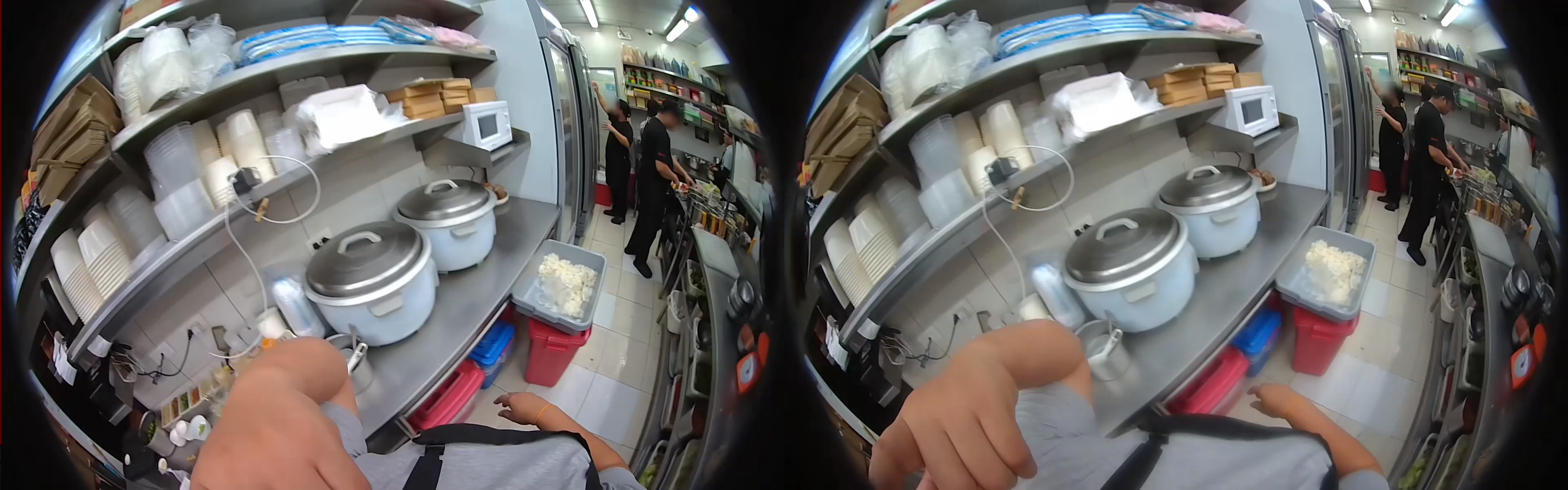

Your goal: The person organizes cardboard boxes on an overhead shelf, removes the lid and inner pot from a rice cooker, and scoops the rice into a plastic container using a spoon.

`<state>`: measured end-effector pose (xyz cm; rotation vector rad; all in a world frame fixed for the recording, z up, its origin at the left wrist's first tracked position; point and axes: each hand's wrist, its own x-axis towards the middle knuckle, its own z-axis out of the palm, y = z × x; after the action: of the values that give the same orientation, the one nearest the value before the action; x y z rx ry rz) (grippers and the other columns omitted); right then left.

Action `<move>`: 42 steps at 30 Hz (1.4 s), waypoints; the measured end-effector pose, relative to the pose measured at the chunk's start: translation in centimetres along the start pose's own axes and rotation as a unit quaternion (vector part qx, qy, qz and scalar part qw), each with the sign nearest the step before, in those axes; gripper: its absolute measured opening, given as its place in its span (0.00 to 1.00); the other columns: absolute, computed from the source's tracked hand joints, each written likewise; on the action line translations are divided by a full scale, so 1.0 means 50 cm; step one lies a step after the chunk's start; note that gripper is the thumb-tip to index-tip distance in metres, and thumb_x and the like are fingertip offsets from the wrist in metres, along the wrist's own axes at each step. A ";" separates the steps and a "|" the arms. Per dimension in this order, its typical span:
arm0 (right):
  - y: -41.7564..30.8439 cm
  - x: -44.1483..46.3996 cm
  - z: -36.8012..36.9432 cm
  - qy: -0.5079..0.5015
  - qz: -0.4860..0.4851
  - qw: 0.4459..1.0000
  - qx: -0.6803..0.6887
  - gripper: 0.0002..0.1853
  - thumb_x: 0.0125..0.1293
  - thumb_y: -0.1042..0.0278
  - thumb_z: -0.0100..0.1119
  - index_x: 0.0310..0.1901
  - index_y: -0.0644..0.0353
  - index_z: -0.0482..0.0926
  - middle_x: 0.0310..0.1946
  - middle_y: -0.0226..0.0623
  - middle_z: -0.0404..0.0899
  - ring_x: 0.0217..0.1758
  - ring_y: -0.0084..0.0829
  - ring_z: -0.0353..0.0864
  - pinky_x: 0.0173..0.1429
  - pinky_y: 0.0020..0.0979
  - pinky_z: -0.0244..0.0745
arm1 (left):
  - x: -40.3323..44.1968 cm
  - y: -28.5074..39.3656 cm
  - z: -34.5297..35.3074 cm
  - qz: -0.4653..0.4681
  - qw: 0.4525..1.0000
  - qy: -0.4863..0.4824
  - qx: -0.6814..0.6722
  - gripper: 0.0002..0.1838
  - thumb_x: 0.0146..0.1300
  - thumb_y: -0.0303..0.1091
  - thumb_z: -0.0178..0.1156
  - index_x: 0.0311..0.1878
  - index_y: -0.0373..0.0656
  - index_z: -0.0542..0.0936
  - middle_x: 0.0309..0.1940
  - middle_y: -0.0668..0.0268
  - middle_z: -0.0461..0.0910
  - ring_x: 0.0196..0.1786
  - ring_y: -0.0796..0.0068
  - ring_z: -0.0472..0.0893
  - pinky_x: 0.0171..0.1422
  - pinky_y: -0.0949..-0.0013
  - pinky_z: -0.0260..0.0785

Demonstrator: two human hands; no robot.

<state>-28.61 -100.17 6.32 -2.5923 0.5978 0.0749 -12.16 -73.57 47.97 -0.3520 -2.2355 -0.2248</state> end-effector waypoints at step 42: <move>1.382 0.200 -0.284 0.094 0.409 0.900 0.118 0.32 0.62 0.48 0.63 0.62 0.63 0.75 0.58 0.55 0.78 0.62 0.51 0.76 0.66 0.44 0.71 | -0.508 -1.573 -0.454 -0.799 0.511 -0.155 0.277 0.44 0.62 0.57 0.64 0.73 0.38 0.63 0.57 0.48 0.77 0.59 0.54 0.78 0.63 0.61 0.70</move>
<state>-49.72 -165.43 -12.93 -1.9615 1.6219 0.0194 -5.95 -158.60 39.31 2.2721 -2.0110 -0.3444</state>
